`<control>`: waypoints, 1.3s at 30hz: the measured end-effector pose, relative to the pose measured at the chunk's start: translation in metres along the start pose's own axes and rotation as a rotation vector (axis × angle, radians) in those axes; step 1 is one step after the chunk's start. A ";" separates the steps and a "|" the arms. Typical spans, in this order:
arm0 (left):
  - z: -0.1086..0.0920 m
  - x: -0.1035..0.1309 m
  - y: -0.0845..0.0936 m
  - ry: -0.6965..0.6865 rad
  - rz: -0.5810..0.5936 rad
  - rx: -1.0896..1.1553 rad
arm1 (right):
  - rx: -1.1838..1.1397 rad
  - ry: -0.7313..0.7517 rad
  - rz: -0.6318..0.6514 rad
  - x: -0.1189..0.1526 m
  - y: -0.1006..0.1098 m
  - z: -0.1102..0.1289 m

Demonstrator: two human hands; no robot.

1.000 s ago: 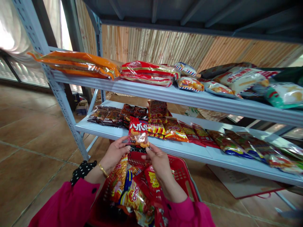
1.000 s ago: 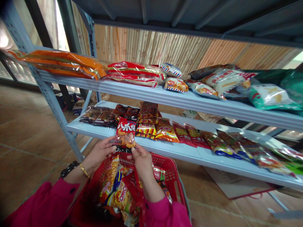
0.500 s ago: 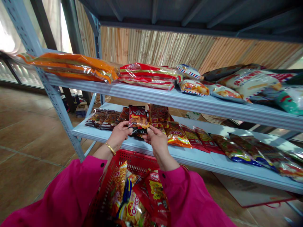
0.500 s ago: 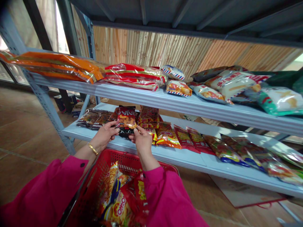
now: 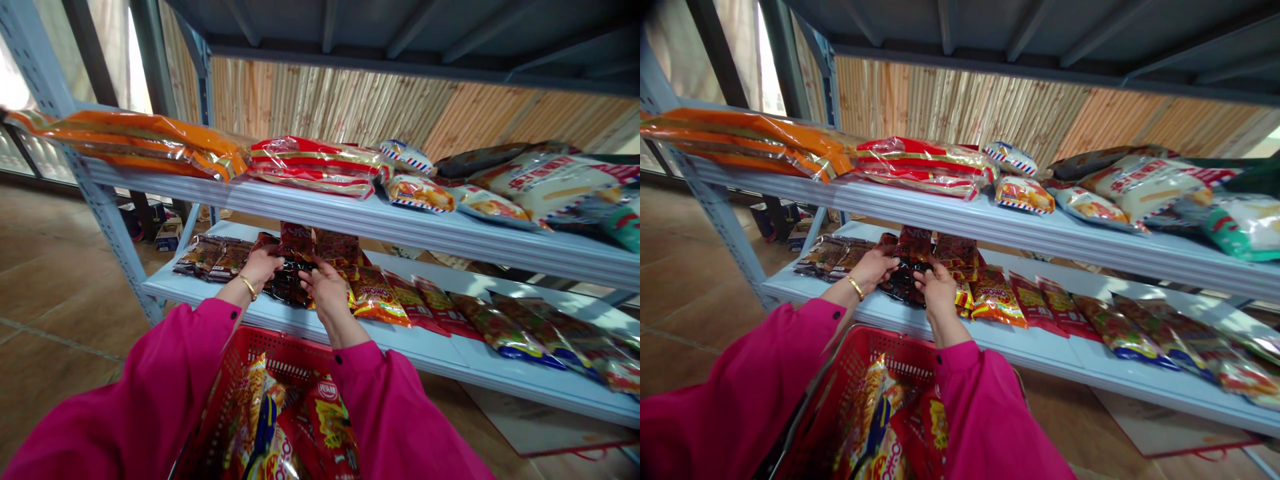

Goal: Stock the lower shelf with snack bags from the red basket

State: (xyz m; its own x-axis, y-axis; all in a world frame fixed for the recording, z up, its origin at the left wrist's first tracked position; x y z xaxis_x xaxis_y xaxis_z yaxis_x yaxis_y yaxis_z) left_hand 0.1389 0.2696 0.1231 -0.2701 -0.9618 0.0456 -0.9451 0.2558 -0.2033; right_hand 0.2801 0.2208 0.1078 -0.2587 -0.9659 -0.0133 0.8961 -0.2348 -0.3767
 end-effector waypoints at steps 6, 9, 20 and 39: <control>0.005 -0.014 0.000 0.015 -0.045 -0.019 | -0.136 0.008 0.032 -0.005 0.002 -0.010; 0.006 -0.018 0.000 0.015 -0.042 -0.030 | -0.151 -0.003 0.011 -0.005 0.003 -0.015; 0.002 -0.017 -0.002 0.022 -0.042 -0.141 | -0.157 -0.053 0.016 0.002 0.006 -0.016; 0.008 0.017 0.018 -0.041 -0.227 -0.202 | -0.097 -0.213 -0.003 0.037 0.025 -0.021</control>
State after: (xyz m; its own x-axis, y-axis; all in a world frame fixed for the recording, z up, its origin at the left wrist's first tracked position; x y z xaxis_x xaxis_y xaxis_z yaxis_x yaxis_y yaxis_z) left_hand 0.1187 0.2570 0.1129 -0.0443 -0.9987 0.0269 -0.9990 0.0445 0.0065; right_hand 0.2855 0.1818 0.0785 -0.1707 -0.9688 0.1798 0.8539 -0.2365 -0.4636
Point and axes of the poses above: each hand's wrist, its own x-axis away from the middle knuckle, its own y-axis out of the back of the hand, z = x × y, the point moved 2 cm from there along -x, towards the middle knuckle, and after that the axes turned 10 degrees about z, right-handed, at the moved point
